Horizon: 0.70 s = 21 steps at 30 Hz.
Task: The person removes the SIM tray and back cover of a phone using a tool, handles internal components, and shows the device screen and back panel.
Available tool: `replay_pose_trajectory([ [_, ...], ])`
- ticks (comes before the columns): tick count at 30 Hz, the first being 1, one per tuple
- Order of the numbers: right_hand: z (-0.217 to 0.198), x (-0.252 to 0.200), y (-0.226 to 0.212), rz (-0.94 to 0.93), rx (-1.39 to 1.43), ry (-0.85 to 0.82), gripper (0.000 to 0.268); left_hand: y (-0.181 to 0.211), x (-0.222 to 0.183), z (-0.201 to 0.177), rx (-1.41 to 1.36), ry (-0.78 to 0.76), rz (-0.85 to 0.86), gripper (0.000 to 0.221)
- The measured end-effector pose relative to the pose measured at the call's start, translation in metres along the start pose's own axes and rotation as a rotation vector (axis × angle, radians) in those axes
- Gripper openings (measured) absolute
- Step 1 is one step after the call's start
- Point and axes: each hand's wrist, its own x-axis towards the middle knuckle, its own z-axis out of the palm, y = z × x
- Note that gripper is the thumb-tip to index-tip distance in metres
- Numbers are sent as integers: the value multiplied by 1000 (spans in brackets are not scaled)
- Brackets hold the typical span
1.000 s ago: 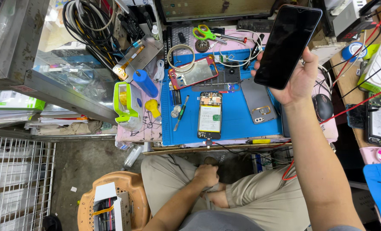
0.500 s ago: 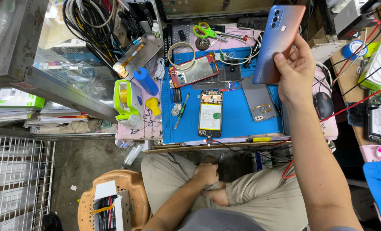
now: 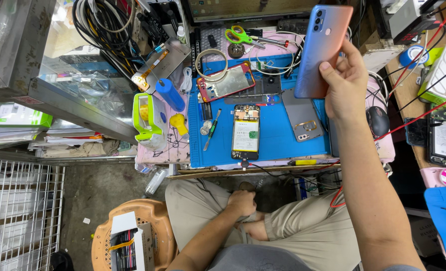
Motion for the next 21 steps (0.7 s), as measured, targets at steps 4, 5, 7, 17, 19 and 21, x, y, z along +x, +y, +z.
replay_pose_trajectory([
  [4,-8,-1,6,284,220,5,56,-1,1,2,0,18,2,33],
  [5,-11,-2,9,397,286,14,57,-1,1,2,-5,19,1,33],
  [7,-16,-3,16,439,383,-57,59,-2,0,3,-3,30,5,33],
  [17,-18,-2,5,531,778,-128,65,-3,1,4,-11,43,13,34],
  [19,-15,-11,10,524,729,-141,63,-2,2,4,-11,23,6,34],
  [21,-9,-27,17,510,682,-157,60,-1,3,2,-5,9,0,34],
])
